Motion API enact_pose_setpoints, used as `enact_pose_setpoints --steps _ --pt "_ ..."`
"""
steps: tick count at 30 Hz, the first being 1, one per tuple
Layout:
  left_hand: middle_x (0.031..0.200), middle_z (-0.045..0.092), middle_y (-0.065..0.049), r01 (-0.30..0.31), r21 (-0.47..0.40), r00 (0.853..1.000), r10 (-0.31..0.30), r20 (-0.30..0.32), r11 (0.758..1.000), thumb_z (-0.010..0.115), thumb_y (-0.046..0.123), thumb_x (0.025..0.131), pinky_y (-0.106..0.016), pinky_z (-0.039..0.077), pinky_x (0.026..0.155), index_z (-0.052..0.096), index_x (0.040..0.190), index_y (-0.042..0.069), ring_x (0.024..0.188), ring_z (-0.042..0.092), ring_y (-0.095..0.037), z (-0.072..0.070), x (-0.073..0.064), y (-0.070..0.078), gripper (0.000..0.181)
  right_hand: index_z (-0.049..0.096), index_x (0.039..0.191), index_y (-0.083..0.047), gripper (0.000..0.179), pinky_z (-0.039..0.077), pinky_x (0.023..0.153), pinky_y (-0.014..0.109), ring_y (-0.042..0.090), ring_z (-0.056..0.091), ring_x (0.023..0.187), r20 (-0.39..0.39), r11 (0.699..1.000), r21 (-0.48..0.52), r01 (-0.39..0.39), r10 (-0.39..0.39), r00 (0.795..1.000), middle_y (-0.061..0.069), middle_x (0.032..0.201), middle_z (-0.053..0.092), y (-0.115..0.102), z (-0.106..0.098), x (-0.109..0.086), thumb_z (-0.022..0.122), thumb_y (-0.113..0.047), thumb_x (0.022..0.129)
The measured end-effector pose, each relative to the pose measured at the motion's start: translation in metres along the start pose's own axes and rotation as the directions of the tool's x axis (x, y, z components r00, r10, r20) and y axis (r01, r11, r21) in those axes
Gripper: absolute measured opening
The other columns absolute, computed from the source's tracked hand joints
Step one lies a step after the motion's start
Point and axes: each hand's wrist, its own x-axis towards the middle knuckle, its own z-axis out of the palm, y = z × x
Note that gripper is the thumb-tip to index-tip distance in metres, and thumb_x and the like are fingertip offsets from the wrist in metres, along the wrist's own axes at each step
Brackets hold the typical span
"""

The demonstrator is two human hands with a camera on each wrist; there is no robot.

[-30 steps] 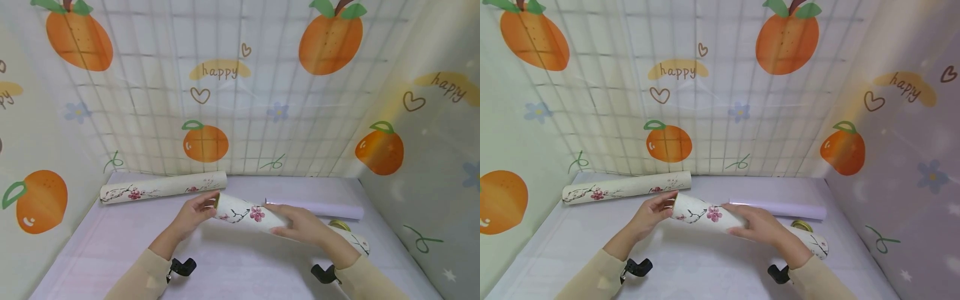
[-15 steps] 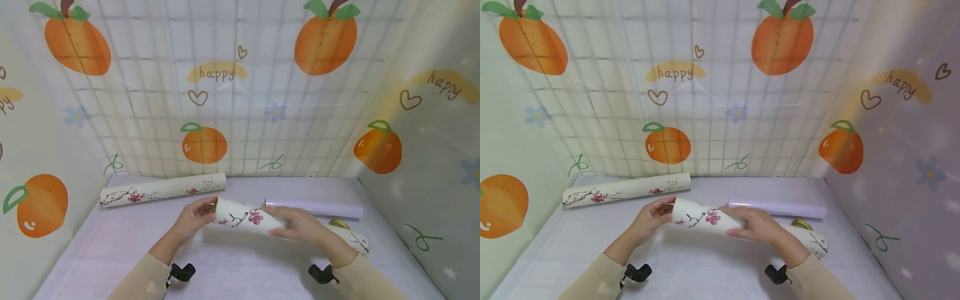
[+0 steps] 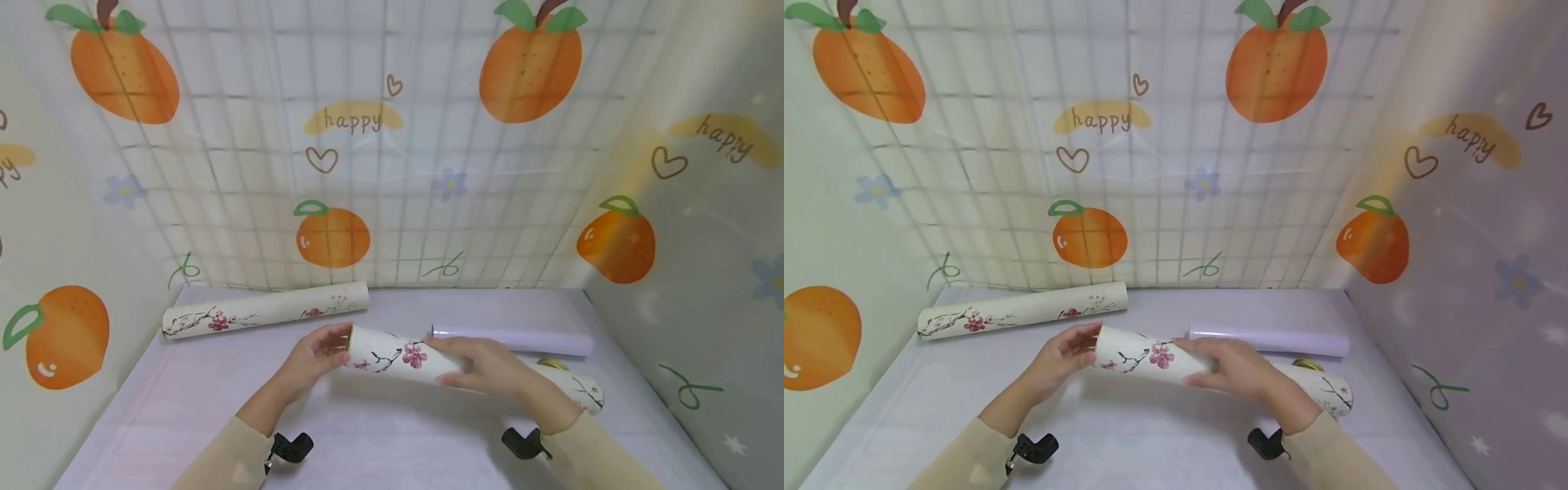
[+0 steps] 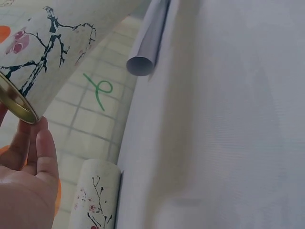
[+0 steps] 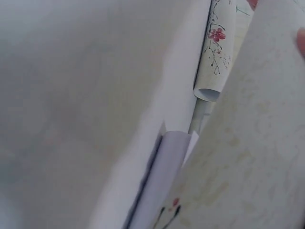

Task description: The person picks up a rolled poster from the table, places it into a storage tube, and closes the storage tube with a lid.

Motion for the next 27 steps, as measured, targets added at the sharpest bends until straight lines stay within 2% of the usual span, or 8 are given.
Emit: enact_pose_setpoints --steps 10,18,23,27 --pt "0.143 0.053 -0.017 -0.026 0.004 1.000 0.026 0.012 1.000 0.073 0.011 0.092 -0.029 0.047 0.104 0.047 0.147 0.003 0.129 0.052 -0.034 -0.001 0.000 0.000 0.061 0.051 0.148 -0.028 0.068 0.050 0.101 0.044 0.020 0.060 0.124 0.038 0.995 -0.093 0.023 -0.019 0.999 -0.004 0.138 0.061 0.001 -0.010 0.007 0.070 -0.055 0.089" --pt "0.143 0.053 -0.017 -0.027 0.027 0.999 0.026 0.021 0.999 0.074 0.011 0.091 -0.029 0.049 0.101 0.047 0.146 0.002 0.129 0.051 -0.037 -0.002 0.002 0.003 0.062 0.049 0.150 -0.032 0.069 0.049 0.102 0.045 0.018 0.059 0.125 0.090 0.995 -0.102 0.025 -0.016 0.996 -0.008 0.139 0.060 0.000 -0.028 0.013 0.075 -0.048 0.088" --pt "0.141 0.056 -0.014 -0.042 0.101 0.999 0.041 0.011 0.994 0.074 0.013 0.092 -0.032 0.050 0.099 0.049 0.146 0.006 0.126 0.054 -0.035 -0.002 0.003 0.006 0.060 0.050 0.149 -0.033 0.069 0.051 0.099 0.046 0.019 0.061 0.122 0.080 0.992 -0.126 0.030 -0.021 0.997 -0.005 0.135 0.063 0.001 -0.034 0.016 0.076 -0.048 0.087" --pt "0.139 0.059 -0.011 -0.089 0.195 0.996 0.089 0.007 0.977 0.073 0.013 0.092 -0.042 0.047 0.104 0.051 0.145 0.005 0.126 0.056 -0.033 -0.004 0.005 0.010 0.058 0.052 0.147 -0.031 0.068 0.052 0.096 0.047 0.020 0.062 0.121 0.059 0.989 -0.141 0.047 -0.039 0.998 -0.004 0.134 0.064 0.002 -0.037 0.018 0.078 -0.046 0.086"
